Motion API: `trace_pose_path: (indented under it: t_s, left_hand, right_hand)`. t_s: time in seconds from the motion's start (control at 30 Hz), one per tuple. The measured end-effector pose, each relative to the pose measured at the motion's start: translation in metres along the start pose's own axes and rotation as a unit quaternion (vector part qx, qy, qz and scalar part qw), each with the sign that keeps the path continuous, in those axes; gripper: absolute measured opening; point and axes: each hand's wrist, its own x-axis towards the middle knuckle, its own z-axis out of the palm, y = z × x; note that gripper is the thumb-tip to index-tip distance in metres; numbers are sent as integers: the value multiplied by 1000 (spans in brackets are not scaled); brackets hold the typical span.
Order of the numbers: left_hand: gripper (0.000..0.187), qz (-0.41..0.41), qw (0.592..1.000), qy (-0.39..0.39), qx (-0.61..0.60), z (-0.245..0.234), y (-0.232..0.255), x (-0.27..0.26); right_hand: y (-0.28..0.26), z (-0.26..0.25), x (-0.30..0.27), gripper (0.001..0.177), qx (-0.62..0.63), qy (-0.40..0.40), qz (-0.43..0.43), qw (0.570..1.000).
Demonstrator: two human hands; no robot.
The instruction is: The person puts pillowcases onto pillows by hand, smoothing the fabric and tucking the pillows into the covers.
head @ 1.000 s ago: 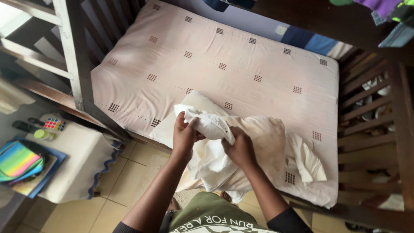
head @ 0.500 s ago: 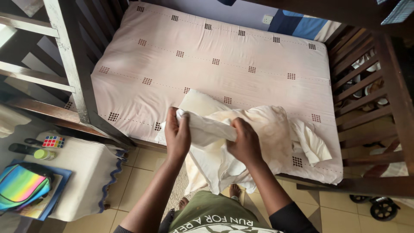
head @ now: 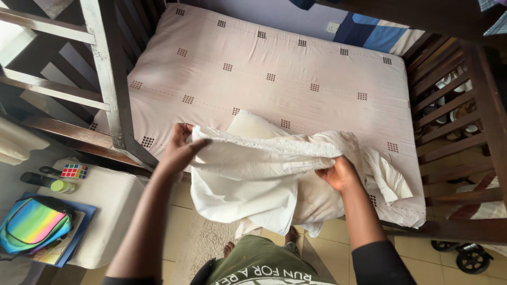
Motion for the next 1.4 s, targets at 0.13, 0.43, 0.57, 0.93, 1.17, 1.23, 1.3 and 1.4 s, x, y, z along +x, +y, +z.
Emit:
trace_pose_path:
  t_s: [0.13, 0.43, 0.57, 0.93, 1.17, 1.23, 1.3, 1.4]
  left_hand:
    - [45, 29, 999, 44, 4, -19, 26, 24]
    - [22, 364, 886, 242, -154, -35, 86, 40]
    - [14, 328, 895, 268, -141, -32, 54, 29]
    - [23, 86, 943, 268, -176, -35, 5, 92]
    - [29, 403, 833, 248, -285, -82, 88, 82]
    - [27, 394, 832, 234, -312, -92, 87, 59]
    - [28, 388, 829, 215, -341, -94, 77, 38]
    - [33, 264, 856, 21, -443, -86, 37, 5]
  right_hand:
    - [-57, 37, 38, 40, 66, -49, -95, 992]
    - [-184, 122, -52, 32, -67, 31, -383, 921]
    - [-174, 120, -74, 18, 53, -38, -363, 930]
    - [-132, 129, 11, 30, -104, -41, -141, 984]
    - [-219, 196, -45, 33, -44, -161, -416, 894]
    - [-223, 186, -69, 39, -63, -163, -435, 883]
    - [-219, 171, -75, 45, -81, -162, -460, 869]
    - [-192, 138, -46, 36, -118, -82, -402, 904]
